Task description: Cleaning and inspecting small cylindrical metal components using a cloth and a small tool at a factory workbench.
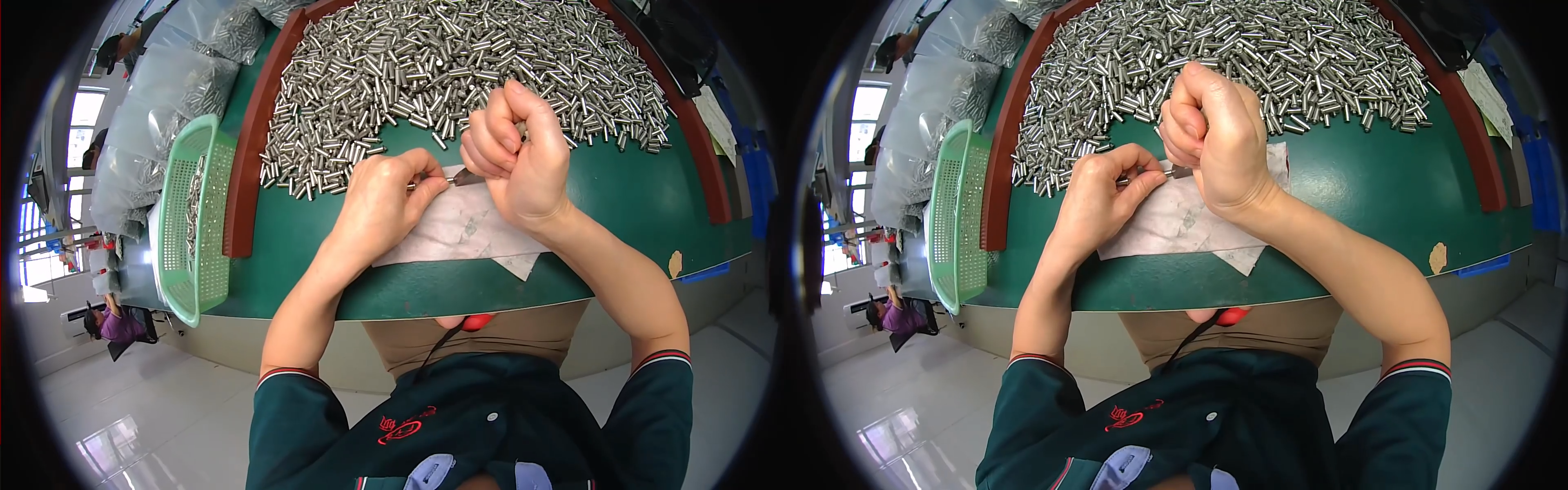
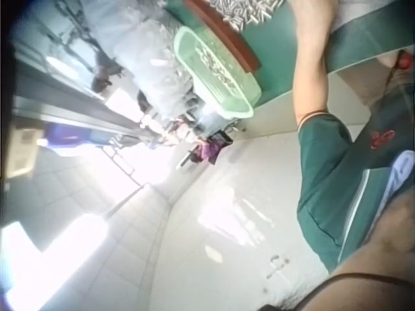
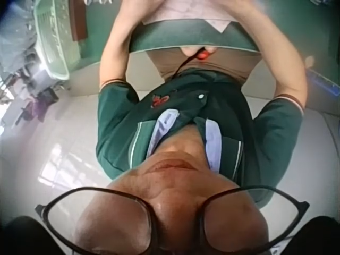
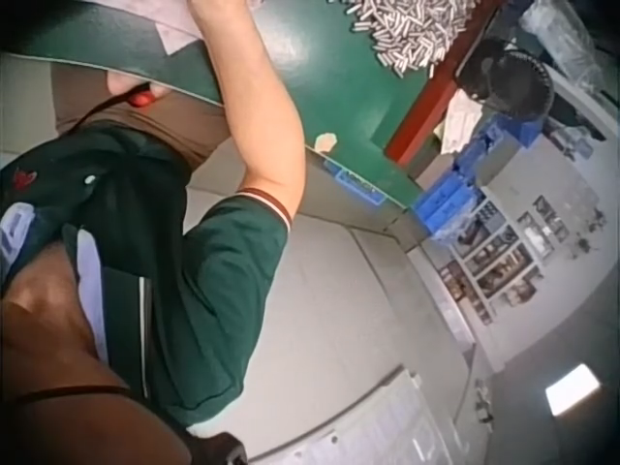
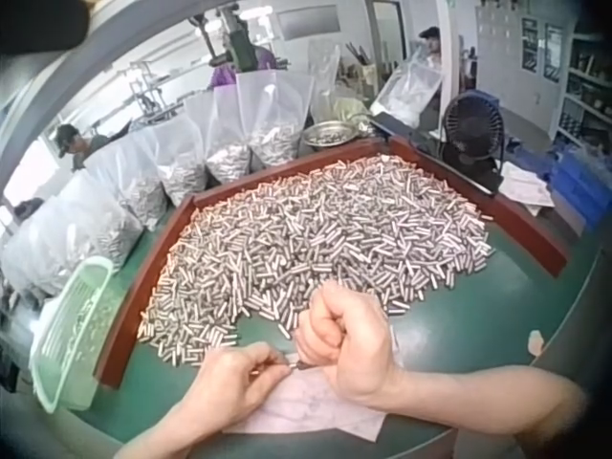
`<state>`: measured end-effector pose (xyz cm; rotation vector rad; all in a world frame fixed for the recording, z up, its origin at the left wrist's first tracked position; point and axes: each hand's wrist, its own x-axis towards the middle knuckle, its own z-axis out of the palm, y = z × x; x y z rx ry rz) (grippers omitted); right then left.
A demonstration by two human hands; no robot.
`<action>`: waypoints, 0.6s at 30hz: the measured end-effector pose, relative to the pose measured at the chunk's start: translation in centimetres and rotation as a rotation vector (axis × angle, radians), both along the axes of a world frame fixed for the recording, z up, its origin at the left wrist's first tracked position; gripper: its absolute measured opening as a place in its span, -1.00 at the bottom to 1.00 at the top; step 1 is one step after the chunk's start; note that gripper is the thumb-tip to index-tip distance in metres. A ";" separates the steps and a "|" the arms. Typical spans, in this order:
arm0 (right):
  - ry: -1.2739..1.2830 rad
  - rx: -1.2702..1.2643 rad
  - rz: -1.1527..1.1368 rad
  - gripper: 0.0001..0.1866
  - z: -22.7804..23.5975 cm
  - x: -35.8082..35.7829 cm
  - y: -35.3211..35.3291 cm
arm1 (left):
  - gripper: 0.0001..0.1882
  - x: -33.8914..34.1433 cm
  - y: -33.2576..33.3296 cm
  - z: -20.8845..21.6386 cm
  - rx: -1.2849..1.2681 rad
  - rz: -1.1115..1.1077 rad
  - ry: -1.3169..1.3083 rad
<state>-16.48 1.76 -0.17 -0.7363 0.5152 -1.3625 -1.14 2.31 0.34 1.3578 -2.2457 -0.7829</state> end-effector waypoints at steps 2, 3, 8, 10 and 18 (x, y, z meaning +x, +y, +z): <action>-0.006 -0.003 0.002 -0.57 0.0 0.1 0.0 | -0.88 0.0 0.0 0.1 -0.002 0.001 -0.002; -0.002 -0.001 0.000 -0.57 0.0 0.1 0.1 | -0.88 0.0 0.1 0.1 0.001 0.004 -0.007; 0.005 -0.018 0.003 -0.57 -0.3 0.2 0.1 | -0.88 -0.1 0.1 0.1 0.005 0.007 -0.016; 0.034 -0.040 -0.014 -0.57 -0.2 0.5 0.2 | -0.88 0.0 0.1 0.1 0.003 0.010 -0.012; 0.186 -0.087 -0.098 -0.57 0.2 1.2 0.3 | -0.88 -0.2 -0.1 0.0 0.041 -0.004 0.028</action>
